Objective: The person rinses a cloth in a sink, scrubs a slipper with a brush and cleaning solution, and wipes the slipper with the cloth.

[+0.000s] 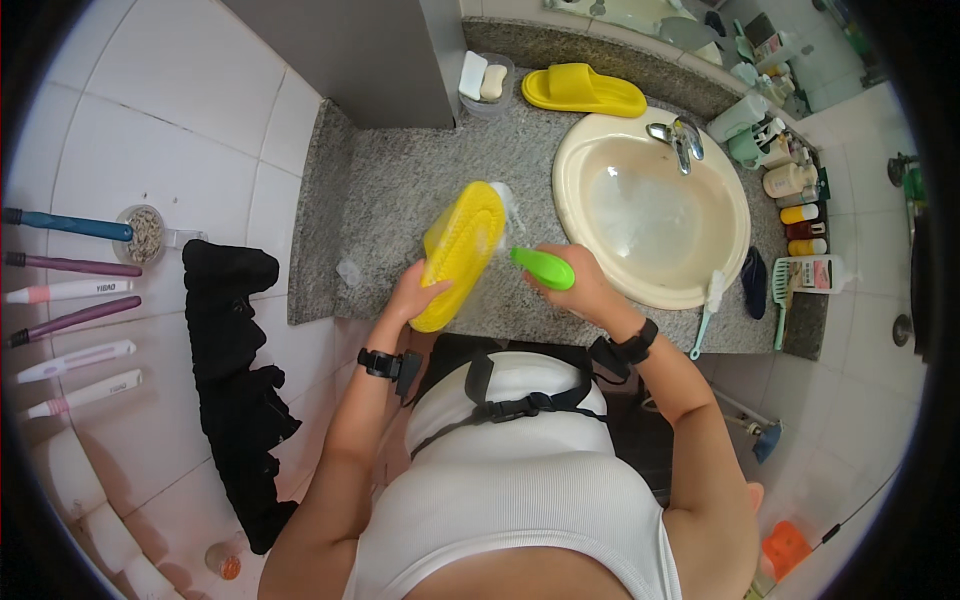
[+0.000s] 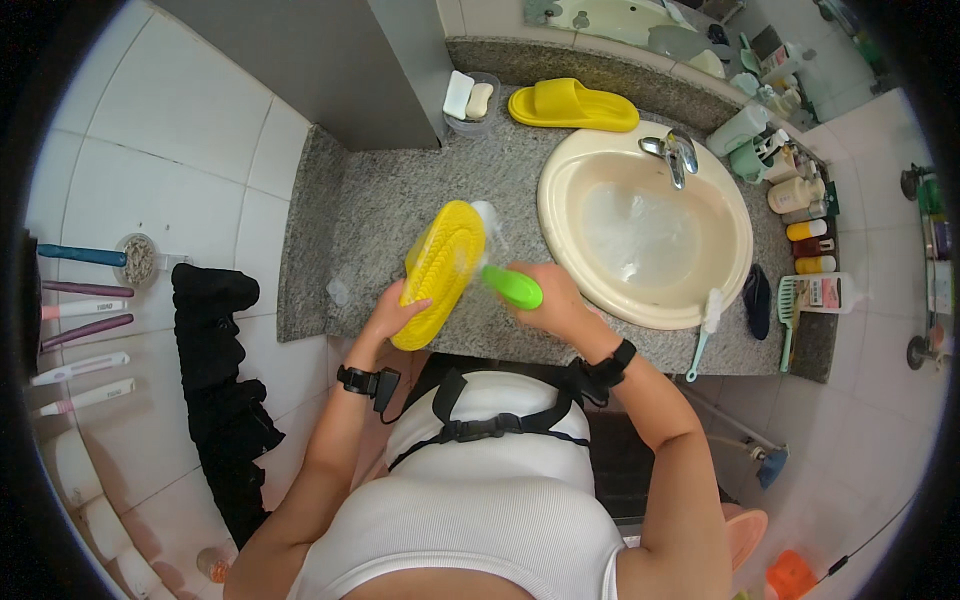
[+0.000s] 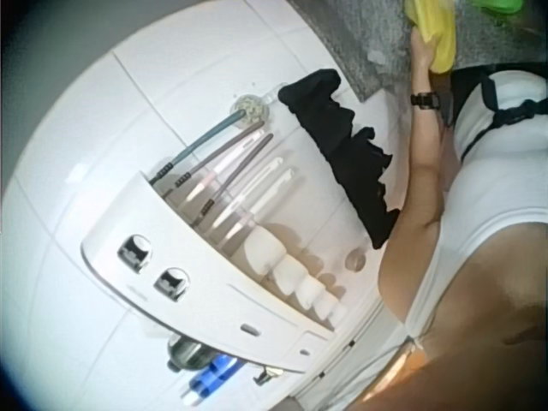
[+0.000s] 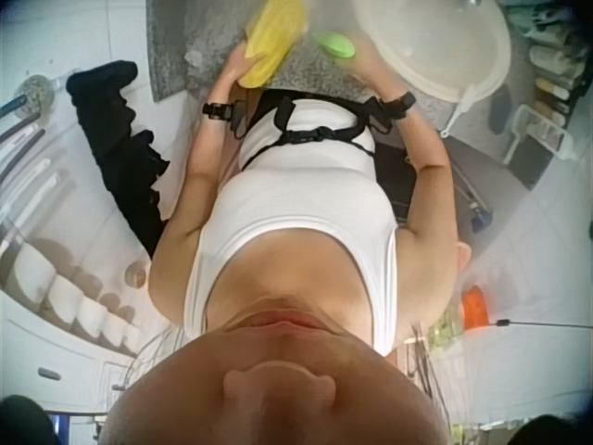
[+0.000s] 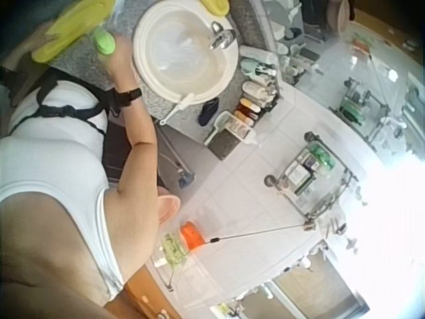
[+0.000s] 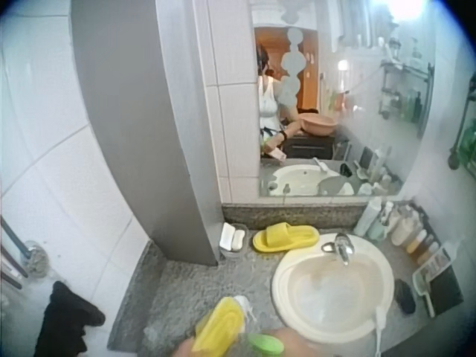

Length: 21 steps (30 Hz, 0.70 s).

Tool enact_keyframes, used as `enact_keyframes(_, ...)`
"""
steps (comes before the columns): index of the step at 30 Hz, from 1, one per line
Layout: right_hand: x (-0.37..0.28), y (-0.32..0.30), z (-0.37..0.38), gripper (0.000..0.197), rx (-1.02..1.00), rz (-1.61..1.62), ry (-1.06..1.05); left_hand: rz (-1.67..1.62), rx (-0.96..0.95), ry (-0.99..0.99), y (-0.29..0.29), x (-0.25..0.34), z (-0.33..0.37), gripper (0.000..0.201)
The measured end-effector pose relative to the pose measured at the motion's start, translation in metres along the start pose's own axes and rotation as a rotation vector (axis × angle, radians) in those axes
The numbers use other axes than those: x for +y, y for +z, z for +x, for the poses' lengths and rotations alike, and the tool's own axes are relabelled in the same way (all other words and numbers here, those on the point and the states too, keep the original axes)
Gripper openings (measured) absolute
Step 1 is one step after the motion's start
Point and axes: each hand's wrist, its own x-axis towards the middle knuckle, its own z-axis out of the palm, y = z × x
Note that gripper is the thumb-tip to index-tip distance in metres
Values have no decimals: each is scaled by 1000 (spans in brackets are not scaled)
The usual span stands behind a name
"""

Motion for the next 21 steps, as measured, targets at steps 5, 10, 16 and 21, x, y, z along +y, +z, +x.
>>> enact_keyframes(5,13,7,16,21,115,32,-23,103,-81,4,-3,3,7,42)
enact_keyframes(10,7,2,23,18,227,41,-35,105,-103,-11,-4,11,7,42)
enact_keyframes(16,10,16,11,20,186,84,-96,172,-72,-6,0,7,9,42)
enact_keyframes(21,4,19,0,19,132,64,-30,165,-26,22,6,-3,12,43)
